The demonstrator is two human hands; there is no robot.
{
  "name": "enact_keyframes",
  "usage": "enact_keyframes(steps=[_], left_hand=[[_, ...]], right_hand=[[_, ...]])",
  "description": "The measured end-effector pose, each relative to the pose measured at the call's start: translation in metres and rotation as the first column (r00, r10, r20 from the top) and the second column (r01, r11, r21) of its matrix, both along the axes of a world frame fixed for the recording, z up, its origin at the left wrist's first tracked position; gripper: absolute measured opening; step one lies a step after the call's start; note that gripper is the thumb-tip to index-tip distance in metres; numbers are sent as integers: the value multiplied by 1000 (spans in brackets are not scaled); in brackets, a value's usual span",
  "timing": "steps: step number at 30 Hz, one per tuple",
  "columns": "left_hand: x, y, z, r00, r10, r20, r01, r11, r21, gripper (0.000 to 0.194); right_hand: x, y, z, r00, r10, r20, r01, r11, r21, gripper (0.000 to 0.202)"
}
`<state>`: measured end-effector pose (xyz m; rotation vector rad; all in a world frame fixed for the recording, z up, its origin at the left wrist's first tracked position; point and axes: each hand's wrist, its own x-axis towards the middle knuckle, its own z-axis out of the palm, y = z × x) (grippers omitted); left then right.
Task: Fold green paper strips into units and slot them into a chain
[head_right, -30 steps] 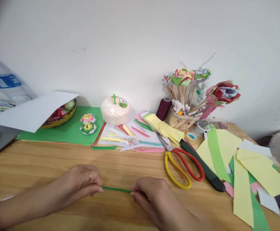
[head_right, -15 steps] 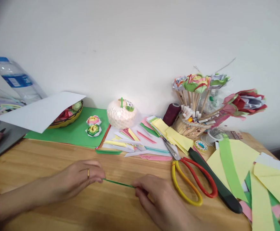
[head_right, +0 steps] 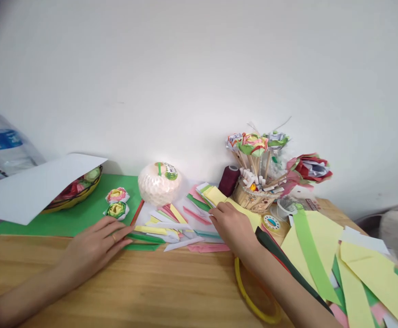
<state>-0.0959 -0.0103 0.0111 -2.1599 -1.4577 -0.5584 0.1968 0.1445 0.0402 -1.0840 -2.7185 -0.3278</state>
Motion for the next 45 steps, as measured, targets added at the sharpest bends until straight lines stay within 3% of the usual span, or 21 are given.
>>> enact_keyframes(steps=[4, 11, 15, 21, 27, 33, 35, 40, 45], left_hand=[[1, -1, 5, 998, -40, -50, 40, 999, -1, 26], [5, 2, 3, 982, -113, -154, 96, 989, -116, 27], [6, 2, 0, 980, -127, -154, 106, 984, -140, 22], [5, -3, 4, 976, -176, -127, 167, 983, -78, 21], [20, 12, 25, 949, -272, 157, 281, 959, -34, 15], [34, 40, 26, 952, -155, 265, 169, 985, -32, 20], [42, 34, 25, 967, -110, 229, 135, 986, -99, 23], [73, -6, 15, 966, -257, 30, 258, 952, -166, 20], [92, -27, -7, 976, -210, -54, 194, 958, -211, 12]], right_hand=[[-18, 15, 0, 967, 22, 252, -36, 998, 54, 15], [-34, 16, 2, 938, 91, 335, -116, 992, 58, 21], [-36, 20, -2, 956, 57, 289, -88, 991, 96, 21], [-28, 31, -2, 992, -90, 85, 74, 981, 178, 20], [-26, 34, -5, 990, -139, -32, 142, 977, 156, 18], [-23, 37, -12, 990, -120, -75, 127, 987, 99, 21], [-20, 37, -13, 991, -111, -74, 117, 990, 78, 21], [-15, 32, -13, 994, -92, -60, 94, 995, 28, 18], [-19, 25, -6, 993, -96, -73, 95, 995, -17, 11]])
